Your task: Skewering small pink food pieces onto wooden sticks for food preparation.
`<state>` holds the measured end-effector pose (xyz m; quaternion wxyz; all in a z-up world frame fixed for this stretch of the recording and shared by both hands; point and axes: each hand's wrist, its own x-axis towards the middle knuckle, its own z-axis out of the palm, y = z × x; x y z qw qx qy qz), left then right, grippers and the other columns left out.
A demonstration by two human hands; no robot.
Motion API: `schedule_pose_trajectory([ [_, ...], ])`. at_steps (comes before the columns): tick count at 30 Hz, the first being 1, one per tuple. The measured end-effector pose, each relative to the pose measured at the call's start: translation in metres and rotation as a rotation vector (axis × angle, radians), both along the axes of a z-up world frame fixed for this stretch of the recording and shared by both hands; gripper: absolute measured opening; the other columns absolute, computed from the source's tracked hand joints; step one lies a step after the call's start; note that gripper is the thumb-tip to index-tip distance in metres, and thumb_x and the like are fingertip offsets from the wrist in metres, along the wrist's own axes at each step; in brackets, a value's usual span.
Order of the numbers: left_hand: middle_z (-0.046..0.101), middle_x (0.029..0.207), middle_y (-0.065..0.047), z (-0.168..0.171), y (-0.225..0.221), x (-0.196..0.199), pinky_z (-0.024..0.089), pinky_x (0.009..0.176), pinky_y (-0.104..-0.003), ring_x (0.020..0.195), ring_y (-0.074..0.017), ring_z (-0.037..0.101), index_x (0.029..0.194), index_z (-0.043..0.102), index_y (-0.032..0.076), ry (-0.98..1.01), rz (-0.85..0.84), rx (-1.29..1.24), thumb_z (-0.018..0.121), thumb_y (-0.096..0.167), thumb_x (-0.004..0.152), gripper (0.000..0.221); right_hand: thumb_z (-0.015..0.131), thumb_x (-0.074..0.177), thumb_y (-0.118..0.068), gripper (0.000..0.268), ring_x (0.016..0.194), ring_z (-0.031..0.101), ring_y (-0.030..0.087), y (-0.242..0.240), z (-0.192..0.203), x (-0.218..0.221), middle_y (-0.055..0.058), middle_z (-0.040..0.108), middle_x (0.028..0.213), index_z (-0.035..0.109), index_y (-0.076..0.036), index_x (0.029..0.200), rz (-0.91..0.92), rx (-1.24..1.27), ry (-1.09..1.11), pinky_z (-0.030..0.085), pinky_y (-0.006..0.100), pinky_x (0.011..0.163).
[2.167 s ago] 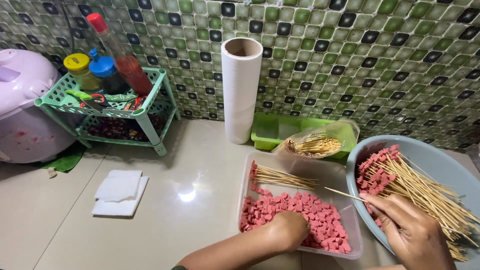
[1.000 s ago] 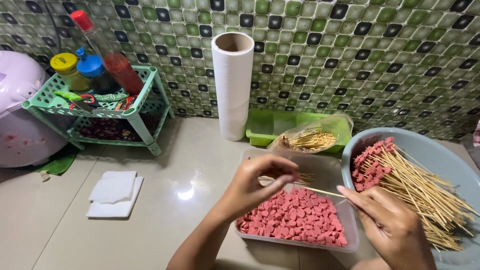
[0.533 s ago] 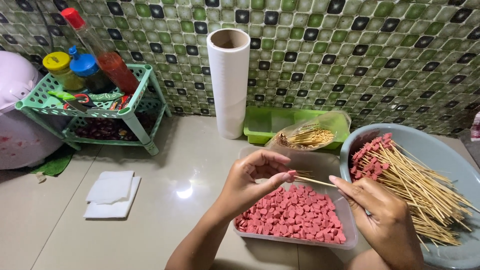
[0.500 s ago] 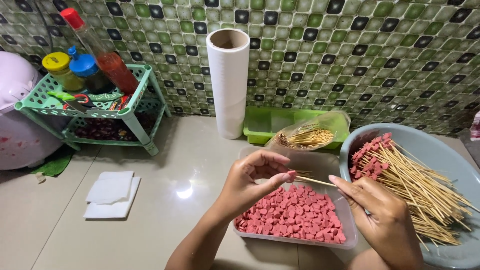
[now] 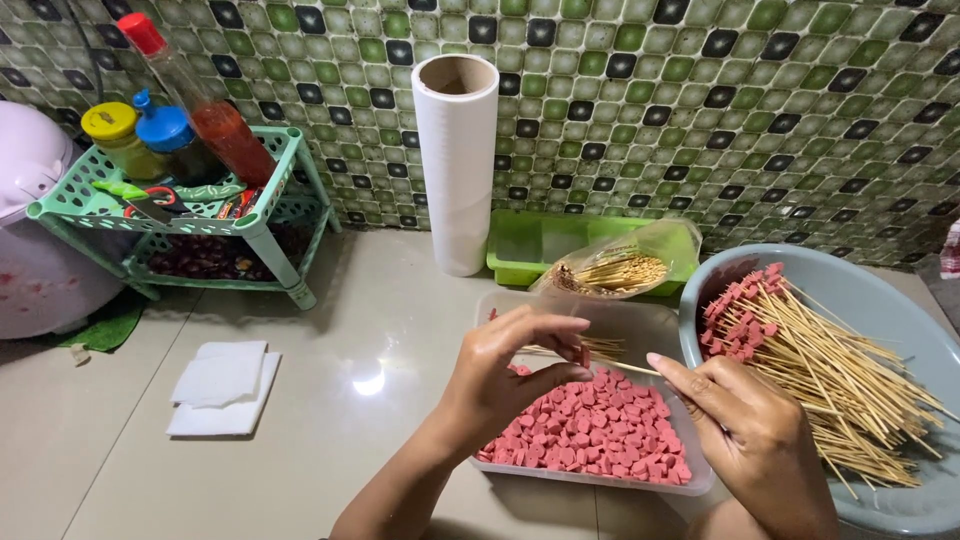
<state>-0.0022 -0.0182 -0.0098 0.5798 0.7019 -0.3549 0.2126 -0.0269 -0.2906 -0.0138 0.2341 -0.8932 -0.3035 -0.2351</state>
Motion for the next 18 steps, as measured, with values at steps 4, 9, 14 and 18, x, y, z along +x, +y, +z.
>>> schedule_pose_trajectory([
  [4,0.071,0.108,-0.009,-0.005,-0.002,0.002,0.070,0.087,-0.030,0.092,-0.0197,0.075,0.117,0.070,0.008,-0.055,-0.001,-0.001,0.082,-0.001,0.087,0.034,0.064,0.090,0.002,0.050,0.080,0.063,0.018,0.002,0.001,0.001,0.003,0.064,0.091,0.067,-0.015,0.137,0.013,-0.008,0.001,0.048,0.030,0.074],
  [9,0.071,0.109,-0.012,-0.005,0.000,0.000,0.071,0.084,-0.030,0.093,-0.0214,0.076,0.117,0.070,0.007,-0.024,-0.049,0.037,0.079,-0.004,0.088,0.032,0.066,0.091,-0.004,0.048,0.069,0.055,0.018,0.008,0.001,0.002,0.002,0.058,0.082,0.066,-0.014,0.138,0.038,-0.034,-0.025,0.045,0.031,0.067],
  [14,0.072,0.115,-0.012,-0.002,0.012,0.001,0.069,0.090,-0.032,0.097,-0.0223,0.075,0.125,0.066,0.009,-0.047,-0.006,0.110,0.080,-0.001,0.087,0.042,0.065,0.091,-0.002,0.038,0.080,0.064,0.018,0.004,0.000,0.007,0.006,0.064,0.097,0.068,-0.009,0.129,0.026,0.009,0.018,0.049,0.030,0.073],
  [18,0.071,0.124,-0.012,0.009,0.031,-0.008,0.062,0.070,-0.026,0.075,-0.0130,0.063,0.131,0.062,0.009,-0.052,0.098,0.105,0.079,0.009,0.092,0.043,0.071,0.091,-0.013,0.019,0.091,0.050,0.026,0.005,-0.008,0.024,0.007,0.060,0.095,0.076,-0.010,0.109,-0.023,-0.089,-0.068,0.039,0.038,0.082],
])
